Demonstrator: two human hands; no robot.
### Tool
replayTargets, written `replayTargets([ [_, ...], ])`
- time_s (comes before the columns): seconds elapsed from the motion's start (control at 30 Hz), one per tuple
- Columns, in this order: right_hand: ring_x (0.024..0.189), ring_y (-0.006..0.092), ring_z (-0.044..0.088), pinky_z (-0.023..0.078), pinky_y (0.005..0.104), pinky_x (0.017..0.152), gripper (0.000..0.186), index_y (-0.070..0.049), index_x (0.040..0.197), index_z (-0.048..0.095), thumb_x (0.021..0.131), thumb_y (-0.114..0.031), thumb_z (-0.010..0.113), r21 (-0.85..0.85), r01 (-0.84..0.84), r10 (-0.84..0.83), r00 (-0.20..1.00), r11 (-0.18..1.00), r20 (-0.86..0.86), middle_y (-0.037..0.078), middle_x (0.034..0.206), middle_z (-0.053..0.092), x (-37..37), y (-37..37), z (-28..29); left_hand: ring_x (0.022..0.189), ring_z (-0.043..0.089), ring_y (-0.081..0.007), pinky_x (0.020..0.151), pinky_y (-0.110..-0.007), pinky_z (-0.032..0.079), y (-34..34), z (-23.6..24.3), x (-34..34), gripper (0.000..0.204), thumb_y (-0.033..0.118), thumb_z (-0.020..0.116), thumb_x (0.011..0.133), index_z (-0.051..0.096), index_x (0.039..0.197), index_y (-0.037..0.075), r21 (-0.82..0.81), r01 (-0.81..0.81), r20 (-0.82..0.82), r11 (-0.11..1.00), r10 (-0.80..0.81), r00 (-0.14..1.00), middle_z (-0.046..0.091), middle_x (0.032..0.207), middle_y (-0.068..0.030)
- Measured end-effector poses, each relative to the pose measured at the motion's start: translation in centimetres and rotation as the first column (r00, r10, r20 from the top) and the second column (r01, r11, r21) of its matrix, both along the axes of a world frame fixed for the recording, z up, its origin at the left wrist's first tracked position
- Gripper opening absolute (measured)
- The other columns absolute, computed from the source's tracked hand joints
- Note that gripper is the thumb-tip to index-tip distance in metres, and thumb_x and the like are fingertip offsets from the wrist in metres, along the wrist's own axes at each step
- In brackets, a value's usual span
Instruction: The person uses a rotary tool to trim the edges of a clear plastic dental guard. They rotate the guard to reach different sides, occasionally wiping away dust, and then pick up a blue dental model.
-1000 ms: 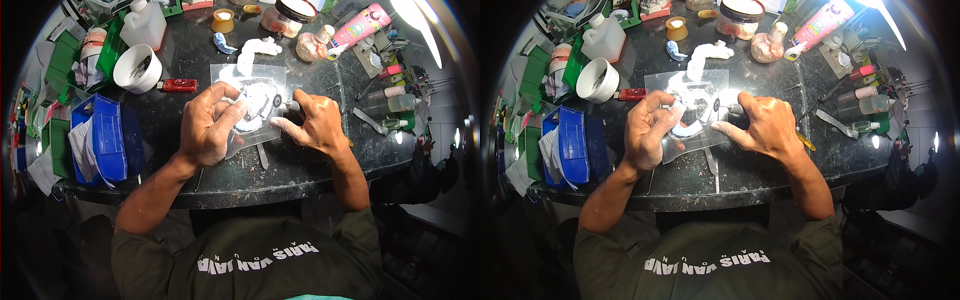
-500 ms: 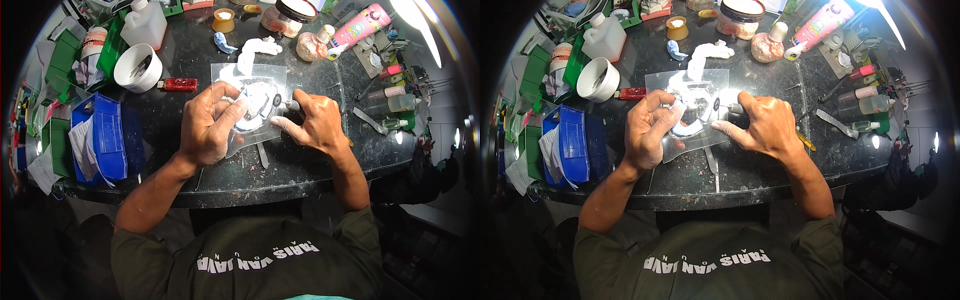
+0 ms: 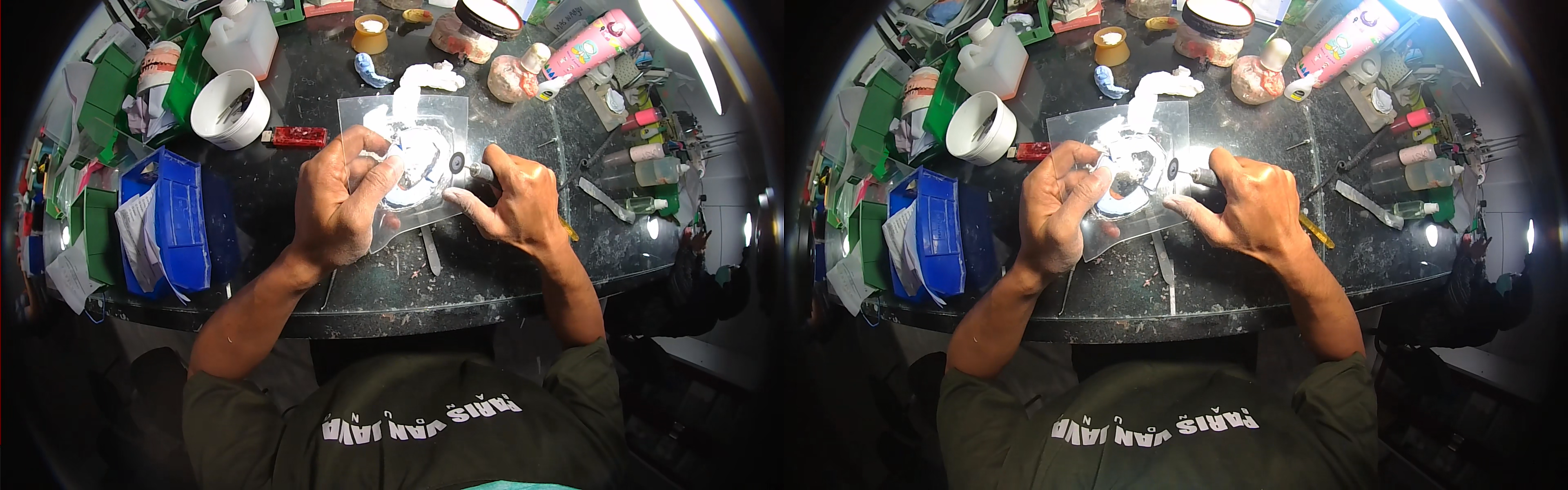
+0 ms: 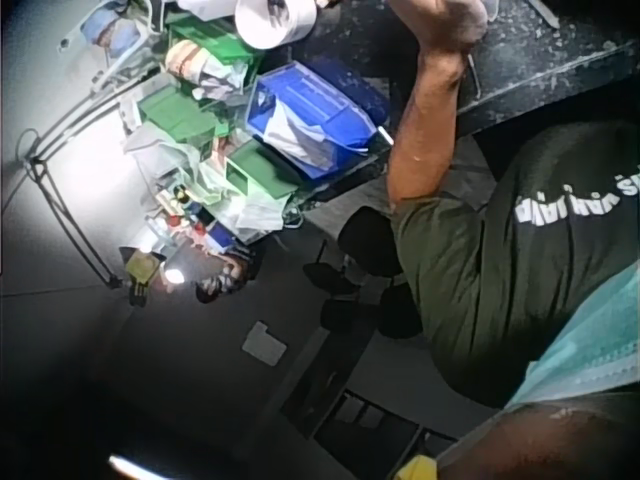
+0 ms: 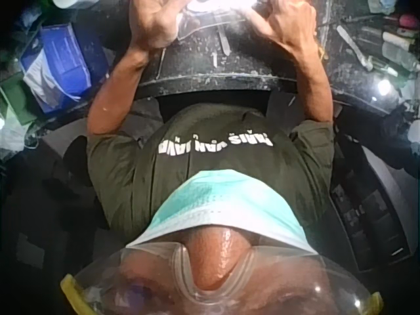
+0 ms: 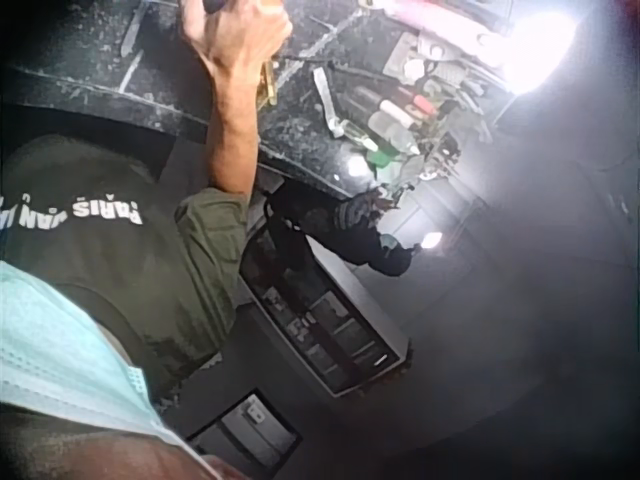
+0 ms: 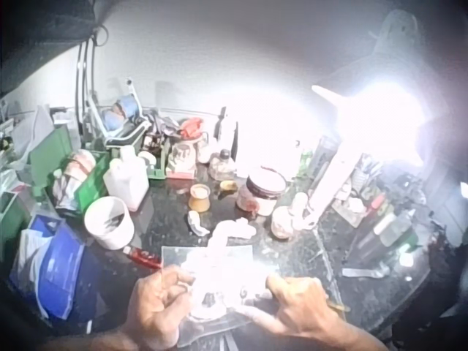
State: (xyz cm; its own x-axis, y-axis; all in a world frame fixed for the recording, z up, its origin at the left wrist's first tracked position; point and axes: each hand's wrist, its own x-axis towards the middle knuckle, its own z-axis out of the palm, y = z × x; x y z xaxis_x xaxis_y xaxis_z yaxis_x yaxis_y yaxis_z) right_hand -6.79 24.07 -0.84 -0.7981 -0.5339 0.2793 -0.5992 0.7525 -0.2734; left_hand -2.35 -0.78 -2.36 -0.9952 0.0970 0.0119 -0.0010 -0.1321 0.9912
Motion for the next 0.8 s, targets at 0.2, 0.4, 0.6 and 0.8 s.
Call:
replayTargets([
  [0.2,0.053,0.0337,0.063,0.046,0.0432,0.048,0.057,-0.005,0.076,0.054,0.082,-0.053,0.084,-0.001,-0.016,0.016,1.0,1.0,0.002,0.013,0.063,0.061,0.03,-0.03,-0.13,0.062,0.065,-0.0081,0.046,-0.024,0.052,0.56,-0.11,0.02,0.017,0.013,0.062,0.1,0.061,0.105,-0.003,0.037,-0.068,-0.044,0.997,0.07,0.997,0.074,0.078,-0.0119],
  [0.4,0.052,0.034,0.063,0.047,0.0431,0.049,0.058,-0.005,0.076,0.053,0.083,-0.053,0.083,0.009,-0.009,0.009,1.0,1.0,0.024,0.013,0.062,0.061,0.08,-0.11,-0.16,0.061,0.065,-0.0078,0.045,-0.024,0.051,0.59,-0.19,0.03,0.016,0.013,0.062,0.1,0.061,0.103,-0.003,0.046,-0.066,-0.053,0.997,0.068,0.996,0.074,0.077,-0.0116],
  [0.6,0.052,0.0346,0.063,0.047,0.0438,0.049,0.057,-0.004,0.078,0.054,0.083,-0.053,0.083,0.019,-0.006,0.006,1.0,1.0,0.03,0.013,0.062,0.061,0.12,-0.18,-0.1,0.063,0.067,-0.008,0.046,-0.023,0.052,0.66,-0.21,0.05,0.016,0.013,0.063,0.101,0.061,0.103,-0.003,0.051,-0.071,-0.059,0.996,0.074,0.995,0.074,0.078,-0.0117],
  [0.8,0.053,0.0354,0.063,0.048,0.0444,0.049,0.056,-0.004,0.079,0.054,0.084,-0.052,0.082,0.033,0.001,-0.002,1.0,0.999,0.03,0.013,0.062,0.061,0.15,-0.19,-0.23,0.064,0.068,-0.0089,0.046,-0.024,0.053,0.7,-0.31,0.03,0.018,0.015,0.064,0.101,0.061,0.104,-0.003,0.041,-0.07,-0.061,0.997,0.072,0.995,0.075,0.079,-0.0128],
])
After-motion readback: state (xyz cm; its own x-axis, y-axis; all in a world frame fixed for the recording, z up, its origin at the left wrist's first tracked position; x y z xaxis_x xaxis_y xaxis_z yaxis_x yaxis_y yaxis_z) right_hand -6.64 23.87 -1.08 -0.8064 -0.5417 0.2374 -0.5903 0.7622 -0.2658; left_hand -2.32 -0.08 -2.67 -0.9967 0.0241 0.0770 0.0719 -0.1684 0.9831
